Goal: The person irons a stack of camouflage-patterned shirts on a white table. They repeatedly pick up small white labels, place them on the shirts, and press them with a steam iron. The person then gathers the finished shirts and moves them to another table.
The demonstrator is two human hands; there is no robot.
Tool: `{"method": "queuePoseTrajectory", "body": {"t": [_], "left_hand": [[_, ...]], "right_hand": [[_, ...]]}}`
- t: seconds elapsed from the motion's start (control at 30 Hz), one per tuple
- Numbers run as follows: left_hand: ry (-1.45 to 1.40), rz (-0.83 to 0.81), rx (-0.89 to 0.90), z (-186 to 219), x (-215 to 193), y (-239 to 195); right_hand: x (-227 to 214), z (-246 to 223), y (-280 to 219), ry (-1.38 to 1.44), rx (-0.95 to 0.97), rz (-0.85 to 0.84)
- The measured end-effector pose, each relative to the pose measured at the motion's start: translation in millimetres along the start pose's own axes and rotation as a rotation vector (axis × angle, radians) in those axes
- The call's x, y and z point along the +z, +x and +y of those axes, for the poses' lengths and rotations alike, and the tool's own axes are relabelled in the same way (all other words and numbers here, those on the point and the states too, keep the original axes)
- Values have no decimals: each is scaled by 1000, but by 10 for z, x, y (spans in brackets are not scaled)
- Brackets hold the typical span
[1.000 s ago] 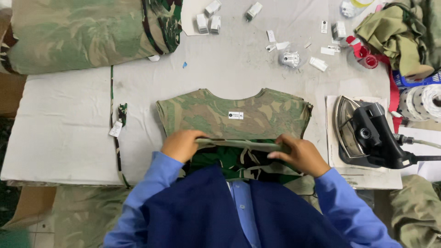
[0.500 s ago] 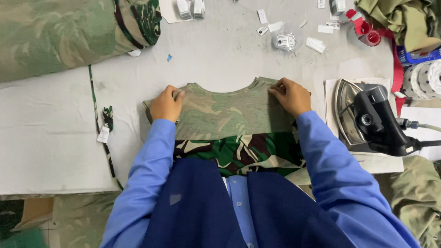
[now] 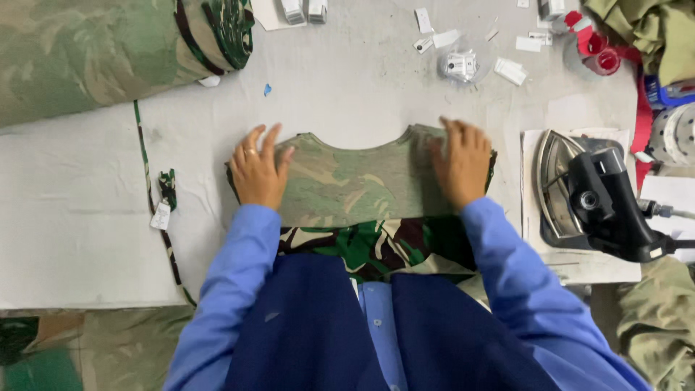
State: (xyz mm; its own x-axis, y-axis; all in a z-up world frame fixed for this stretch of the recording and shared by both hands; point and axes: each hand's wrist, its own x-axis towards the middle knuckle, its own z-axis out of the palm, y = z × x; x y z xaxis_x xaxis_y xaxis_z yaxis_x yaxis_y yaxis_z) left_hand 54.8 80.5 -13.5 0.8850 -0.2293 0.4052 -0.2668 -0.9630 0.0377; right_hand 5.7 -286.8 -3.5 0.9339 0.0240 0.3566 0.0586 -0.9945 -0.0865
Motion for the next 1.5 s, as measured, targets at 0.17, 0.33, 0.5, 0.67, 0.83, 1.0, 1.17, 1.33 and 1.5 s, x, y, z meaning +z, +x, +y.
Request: {"method": "queuePoseTrajectory", "body": {"t": [0.17,0.33,0.5,0.67,0.83,1.0,1.17,1.33,1.5], "left_hand": [[-281,-520,325,607,-463,-422],[-93,-711,-204,218,-332,-228],[21,-344,-235,390,-368,-75],[-128,-485,72,836,-68,-438],[-180,-388,76,829,-33,-510],[-157,-437,68,852,-63,-472],[-133,-442,78,833,-36,-486],[-205,-470,-24,666,-30,-450],[49,-386,-395,362,91,-389]], "right_hand": [[-313,-594,-652,224,-188,-413],[-5,215,-228,99,146,-395],[-31,579,609,-39,-11,97],[636,1140,1366,33,-117,-156],[1019,1380,1488,-151,-248,-394],[1008,1433,1338,-64,-265,-185],[648,1184,1242,47,-198,-6],[60,-46,582,168,-239,75],[-76,-795,-198,438,-217,-255]]}}
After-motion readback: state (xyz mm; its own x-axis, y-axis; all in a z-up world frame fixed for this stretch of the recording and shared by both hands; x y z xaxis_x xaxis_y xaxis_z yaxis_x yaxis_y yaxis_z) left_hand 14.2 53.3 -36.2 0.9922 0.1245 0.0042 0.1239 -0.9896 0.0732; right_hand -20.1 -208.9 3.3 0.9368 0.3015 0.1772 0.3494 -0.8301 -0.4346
